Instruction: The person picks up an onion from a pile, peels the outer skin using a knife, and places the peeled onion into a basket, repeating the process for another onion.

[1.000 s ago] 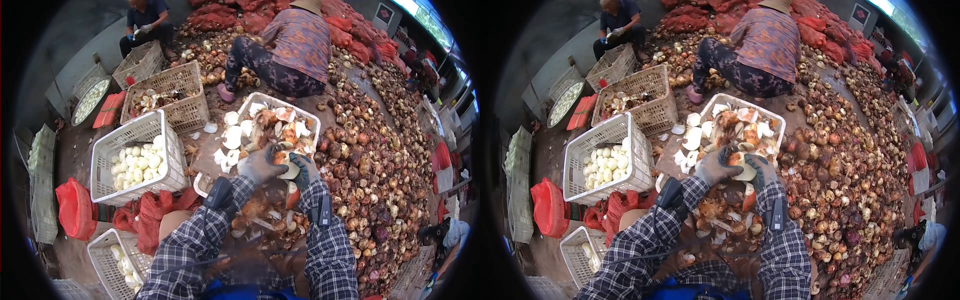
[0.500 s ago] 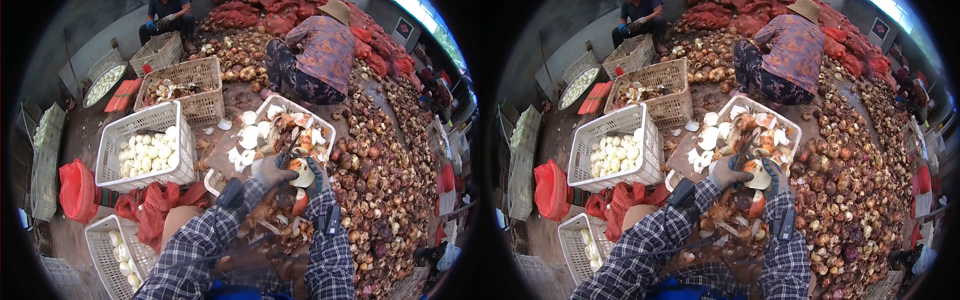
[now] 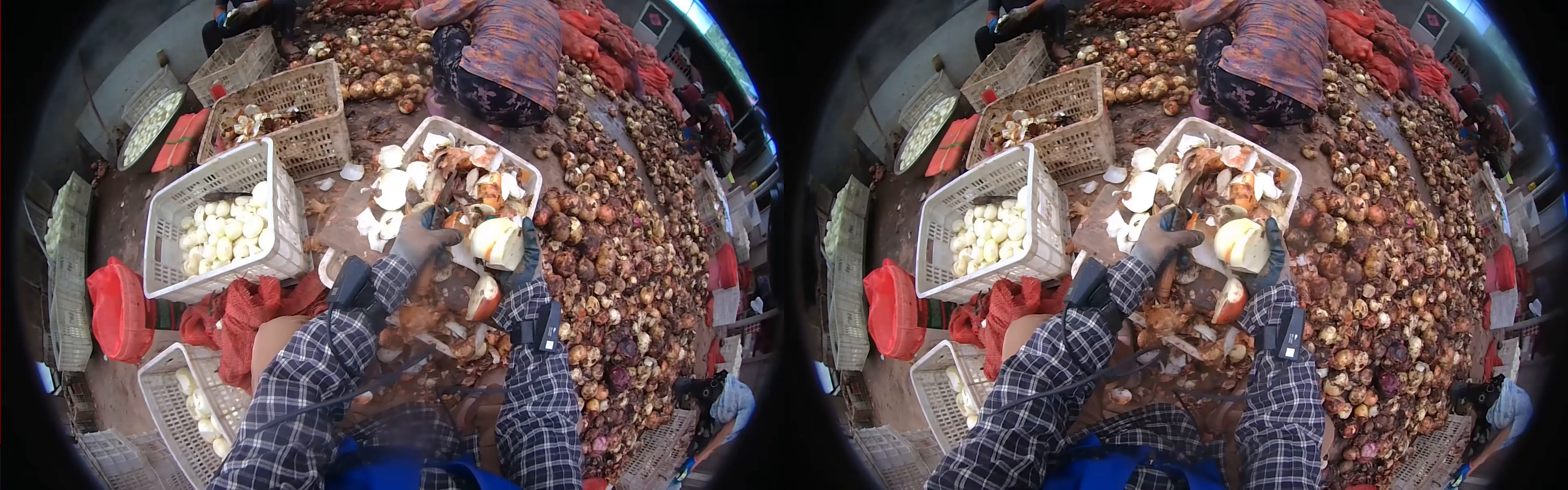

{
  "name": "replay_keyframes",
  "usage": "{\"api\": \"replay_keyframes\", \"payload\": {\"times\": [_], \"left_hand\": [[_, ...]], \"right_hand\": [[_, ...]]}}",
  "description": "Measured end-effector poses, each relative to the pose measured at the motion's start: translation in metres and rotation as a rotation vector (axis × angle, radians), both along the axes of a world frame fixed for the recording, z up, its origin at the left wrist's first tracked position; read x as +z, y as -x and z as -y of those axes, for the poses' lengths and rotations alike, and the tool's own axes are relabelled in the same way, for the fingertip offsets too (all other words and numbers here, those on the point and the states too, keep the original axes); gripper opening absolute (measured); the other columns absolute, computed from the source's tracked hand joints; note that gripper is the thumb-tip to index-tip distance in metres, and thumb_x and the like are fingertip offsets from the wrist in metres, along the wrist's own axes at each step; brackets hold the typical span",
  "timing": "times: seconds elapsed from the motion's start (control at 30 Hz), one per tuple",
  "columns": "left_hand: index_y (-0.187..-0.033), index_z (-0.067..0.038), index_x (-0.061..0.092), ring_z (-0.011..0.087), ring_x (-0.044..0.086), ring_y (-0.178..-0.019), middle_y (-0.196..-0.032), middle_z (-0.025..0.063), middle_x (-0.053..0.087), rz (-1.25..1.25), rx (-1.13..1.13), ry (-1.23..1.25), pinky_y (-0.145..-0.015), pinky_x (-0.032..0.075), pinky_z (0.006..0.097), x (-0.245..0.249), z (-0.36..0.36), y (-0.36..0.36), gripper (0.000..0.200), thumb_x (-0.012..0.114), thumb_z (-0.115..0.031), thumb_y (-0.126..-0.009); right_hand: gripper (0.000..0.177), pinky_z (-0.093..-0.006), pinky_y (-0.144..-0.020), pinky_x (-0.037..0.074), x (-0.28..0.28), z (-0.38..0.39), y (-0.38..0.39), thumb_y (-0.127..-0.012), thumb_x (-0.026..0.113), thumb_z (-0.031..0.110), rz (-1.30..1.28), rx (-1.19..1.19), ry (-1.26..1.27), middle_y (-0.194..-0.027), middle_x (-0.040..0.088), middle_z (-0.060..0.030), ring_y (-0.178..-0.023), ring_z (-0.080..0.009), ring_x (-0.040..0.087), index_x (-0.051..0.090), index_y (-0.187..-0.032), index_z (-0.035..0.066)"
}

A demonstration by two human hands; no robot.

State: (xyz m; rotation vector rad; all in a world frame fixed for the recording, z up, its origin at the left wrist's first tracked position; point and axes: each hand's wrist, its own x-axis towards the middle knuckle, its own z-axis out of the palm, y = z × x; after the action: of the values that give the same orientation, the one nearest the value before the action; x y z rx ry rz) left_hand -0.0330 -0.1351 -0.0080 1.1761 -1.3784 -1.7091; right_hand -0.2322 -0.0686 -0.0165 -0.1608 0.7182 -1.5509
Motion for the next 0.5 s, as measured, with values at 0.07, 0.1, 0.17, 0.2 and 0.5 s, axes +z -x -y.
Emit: {"api": "replay_keyframes", "payload": {"times": [0.07, 0.1, 0.17, 0.2, 0.5], "left_hand": [[-0.111, 0.001, 0.058, 0.0226, 0.065, -0.084, -0.089, 0.0138, 0.067, 0.188, 0.071, 0.133, -0.078, 0.051, 0.033, -0.003, 0.001, 0.006, 0.05, 0.077, -0.021, -0.07], [-0.126, 0.001, 0.047, 0.025, 0.063, -0.094, -0.109, 0.0172, 0.062, 0.536, 0.133, 0.214, -0.085, 0.051, 0.0332, 0.02, -0.005, 0.009, 0.068, 0.077, -0.026, -0.071], [-0.129, -0.001, 0.045, 0.0274, 0.061, -0.101, -0.112, 0.0179, 0.061, 0.72, 0.166, 0.353, -0.09, 0.048, 0.0341, 0.034, -0.003, 0.007, 0.072, 0.076, -0.031, -0.071], [-0.13, -0.002, 0.044, 0.0286, 0.059, -0.104, -0.114, 0.0183, 0.06, 0.812, 0.183, 0.423, -0.092, 0.047, 0.0345, 0.04, -0.003, 0.007, 0.075, 0.075, -0.034, -0.071], [-0.141, -0.013, 0.031, 0.0318, 0.058, -0.109, -0.13, 0.0179, 0.049, 0.669, -0.198, 0.761, -0.092, 0.048, 0.0397, 0.06, -0.042, 0.018, 0.08, 0.072, -0.028, -0.074]], "right_hand": [[0.051, -0.0539, -0.089, 0.05, 0.004, -0.004, 0.0, -0.087, 0.06, 0.041, 0.036, -0.084, -0.014, -0.119, 0.058, -0.0144, -0.108, -0.0322, 0.058, 0.051, -0.125, 0.008], [0.05, -0.0547, -0.086, 0.05, -0.001, -0.003, 0.004, -0.087, 0.058, 0.045, 0.037, -0.074, -0.017, -0.119, 0.059, -0.0123, -0.108, -0.0317, 0.057, 0.052, -0.123, 0.011], [0.05, -0.0554, -0.087, 0.048, 0.02, -0.005, -0.004, -0.087, 0.057, 0.048, -0.079, -0.142, -0.073, -0.12, 0.058, -0.0109, -0.109, -0.0313, 0.056, 0.052, -0.123, 0.013], [0.05, -0.0558, -0.087, 0.047, 0.029, -0.006, -0.007, -0.087, 0.056, 0.049, -0.136, -0.177, -0.102, -0.12, 0.058, -0.0102, -0.11, -0.0311, 0.056, 0.052, -0.122, 0.015], [0.051, -0.0534, -0.091, 0.044, 0.019, -0.003, -0.007, -0.087, 0.053, 0.049, 0.113, -0.042, 0.012, -0.124, 0.056, -0.0099, -0.113, -0.0309, 0.053, 0.052, -0.125, 0.015]]}}
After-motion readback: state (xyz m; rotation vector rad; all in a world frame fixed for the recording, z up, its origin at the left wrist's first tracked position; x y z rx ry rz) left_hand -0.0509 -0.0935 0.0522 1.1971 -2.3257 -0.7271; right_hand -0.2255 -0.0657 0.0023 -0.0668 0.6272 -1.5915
